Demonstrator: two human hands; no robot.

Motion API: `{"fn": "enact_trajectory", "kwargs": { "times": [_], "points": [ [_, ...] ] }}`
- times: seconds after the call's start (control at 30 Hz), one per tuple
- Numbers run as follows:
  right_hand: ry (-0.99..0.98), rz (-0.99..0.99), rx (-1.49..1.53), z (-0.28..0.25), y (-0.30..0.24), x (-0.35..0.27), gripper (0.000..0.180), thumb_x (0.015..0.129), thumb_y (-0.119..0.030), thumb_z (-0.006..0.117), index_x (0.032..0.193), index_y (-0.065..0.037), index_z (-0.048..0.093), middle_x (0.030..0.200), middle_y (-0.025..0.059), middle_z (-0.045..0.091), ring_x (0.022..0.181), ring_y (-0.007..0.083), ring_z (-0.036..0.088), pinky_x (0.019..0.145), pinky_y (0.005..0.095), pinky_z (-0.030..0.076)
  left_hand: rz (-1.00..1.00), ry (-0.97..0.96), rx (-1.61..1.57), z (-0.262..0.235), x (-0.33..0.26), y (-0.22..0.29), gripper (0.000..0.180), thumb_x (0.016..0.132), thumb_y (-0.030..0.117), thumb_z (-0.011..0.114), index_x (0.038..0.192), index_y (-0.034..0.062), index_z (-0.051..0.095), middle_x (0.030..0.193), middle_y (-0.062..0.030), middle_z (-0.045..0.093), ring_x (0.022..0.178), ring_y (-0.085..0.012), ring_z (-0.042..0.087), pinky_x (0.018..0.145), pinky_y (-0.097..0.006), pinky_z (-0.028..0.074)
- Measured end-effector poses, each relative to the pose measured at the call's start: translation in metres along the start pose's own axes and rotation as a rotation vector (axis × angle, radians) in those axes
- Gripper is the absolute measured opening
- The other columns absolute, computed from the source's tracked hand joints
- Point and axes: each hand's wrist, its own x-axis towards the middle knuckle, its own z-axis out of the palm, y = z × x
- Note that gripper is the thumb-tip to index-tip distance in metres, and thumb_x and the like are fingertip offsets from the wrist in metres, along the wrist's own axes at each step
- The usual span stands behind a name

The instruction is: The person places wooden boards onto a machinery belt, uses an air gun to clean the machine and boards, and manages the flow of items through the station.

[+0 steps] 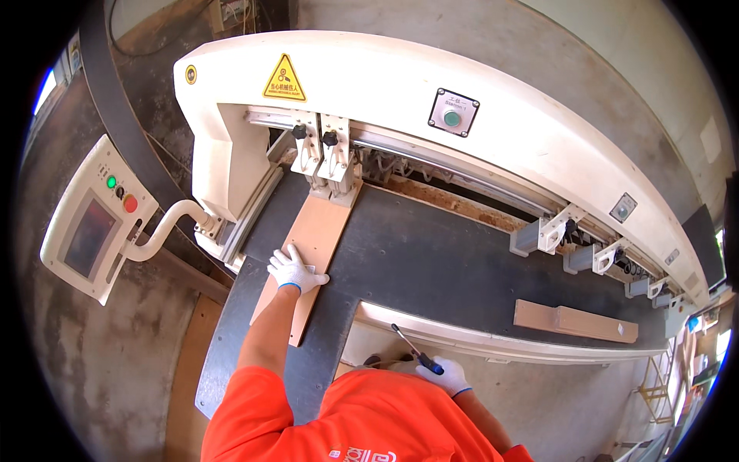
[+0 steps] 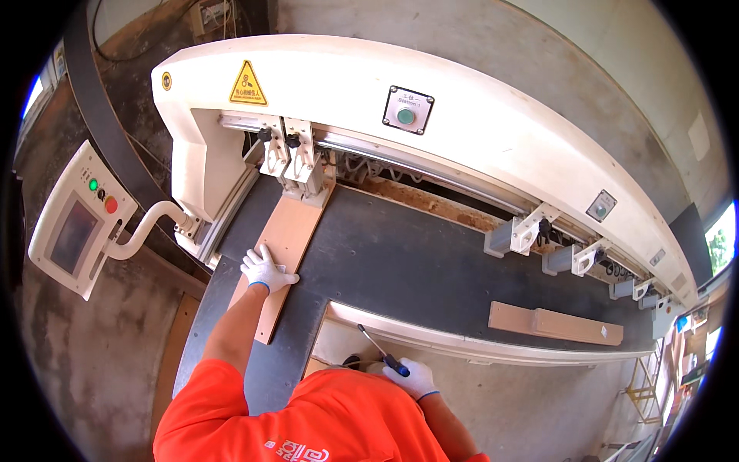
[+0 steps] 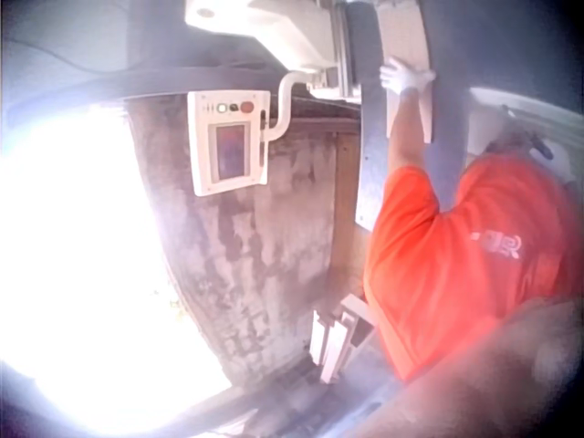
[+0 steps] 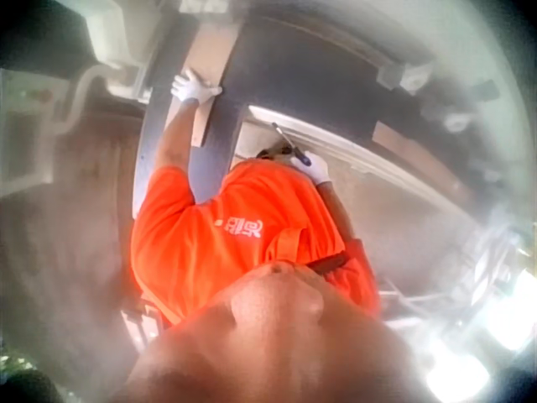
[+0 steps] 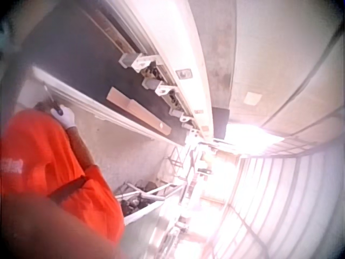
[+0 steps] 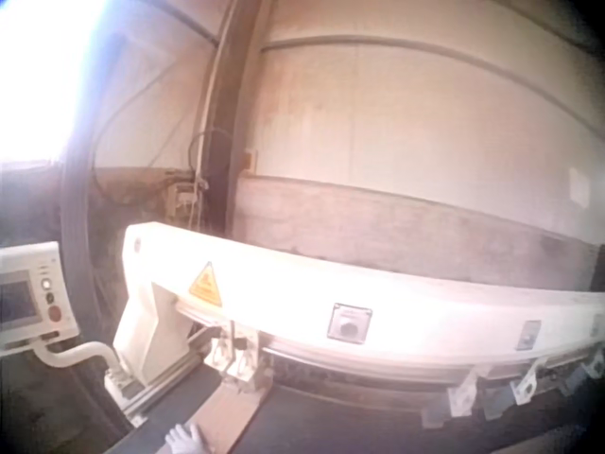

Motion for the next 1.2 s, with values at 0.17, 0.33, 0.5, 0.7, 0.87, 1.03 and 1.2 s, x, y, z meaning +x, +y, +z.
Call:
{"fn": "enact_trajectory", "kwargs": {
  "times": [0.17,0.33,0.5,0.7,0.87,1.03,1.2],
  "points": [
    [0.045,0.033,0.054,0.009,-0.005,0.002,0.057,0.088,-0.067,0.067,0.083,-0.01,0.068,0.082,0.0168,0.073,0.081,0.0405,0.07,0.074,0.0478,0.053,0.012,0.027,-0.006,0.005,0.004,-0.004,0.147,0.059,0.067,0.089,0.168,-0.0015,0.017,0.165,-0.0417,0.022,0.152,-0.0565,0.026,0.123,-0.063,0.02],
    [0.01,0.071,0.058,0.02,-0.011,0.019,0.056,0.086,-0.065,0.07,0.094,-0.01,0.077,0.089,0.0175,0.076,0.088,0.039,0.074,0.078,0.0455,0.055,0.013,0.009,0.0,0.003,0.005,-0.002,0.145,0.059,0.065,0.09,0.167,-0.0009,0.02,0.164,-0.043,0.023,0.151,-0.0573,0.027,0.123,-0.064,0.02],
    [0.043,0.022,-0.003,0.014,-0.033,0.029,0.057,0.09,-0.065,0.068,0.091,-0.009,0.072,0.085,0.0173,0.074,0.084,0.0404,0.072,0.077,0.0488,0.055,0.041,0.028,0.014,-0.006,0.001,-0.002,0.142,0.057,0.064,0.09,0.164,-0.0031,0.026,0.155,-0.0414,0.033,0.145,-0.0563,0.035,0.12,-0.061,0.028],
    [0.213,0.067,0.082,0.014,-0.022,0.045,0.054,0.092,-0.062,0.069,0.094,-0.008,0.073,0.083,0.0168,0.075,0.08,0.0386,0.072,0.076,0.0481,0.055,0.36,-0.05,0.097,0.004,-0.026,0.013,0.141,0.055,0.058,0.092,0.163,-0.0042,0.027,0.155,-0.047,0.03,0.147,-0.062,0.029,0.122,-0.066,0.021],
    [0.372,0.198,0.37,-0.005,-0.011,0.064,0.043,0.09,-0.047,0.082,0.094,-0.005,0.074,0.072,0.0076,0.066,0.068,0.0169,0.06,0.068,0.0364,0.051,0.761,-0.075,0.231,-0.002,0.024,0.047,0.13,0.059,0.048,0.089,0.166,0.003,0.031,0.165,-0.0443,0.021,0.158,-0.0585,0.014,0.13,-0.063,0.011],
    [0.413,0.188,0.371,-0.027,-0.006,0.084,0.038,0.092,-0.042,0.081,0.092,-0.005,0.071,0.071,0.0031,0.063,0.065,0.012,0.056,0.063,0.0334,0.048,0.741,0.032,0.267,0.011,0.115,0.074,0.098,0.078,0.025,0.073,0.165,0.004,0.033,0.172,-0.0275,0.026,0.162,-0.0455,0.018,0.131,-0.059,0.014],
    [0.372,0.216,0.481,-0.015,-0.006,0.087,0.03,0.096,-0.034,0.081,0.091,-0.006,0.069,0.073,-0.0022,0.064,0.065,0.0064,0.057,0.06,0.0273,0.047,0.678,0.166,0.224,0.026,0.176,0.095,0.076,0.093,0.016,0.057,0.166,0.0079,0.035,0.172,-0.0193,0.034,0.162,-0.0376,0.026,0.131,-0.055,0.019]
  ]
}}
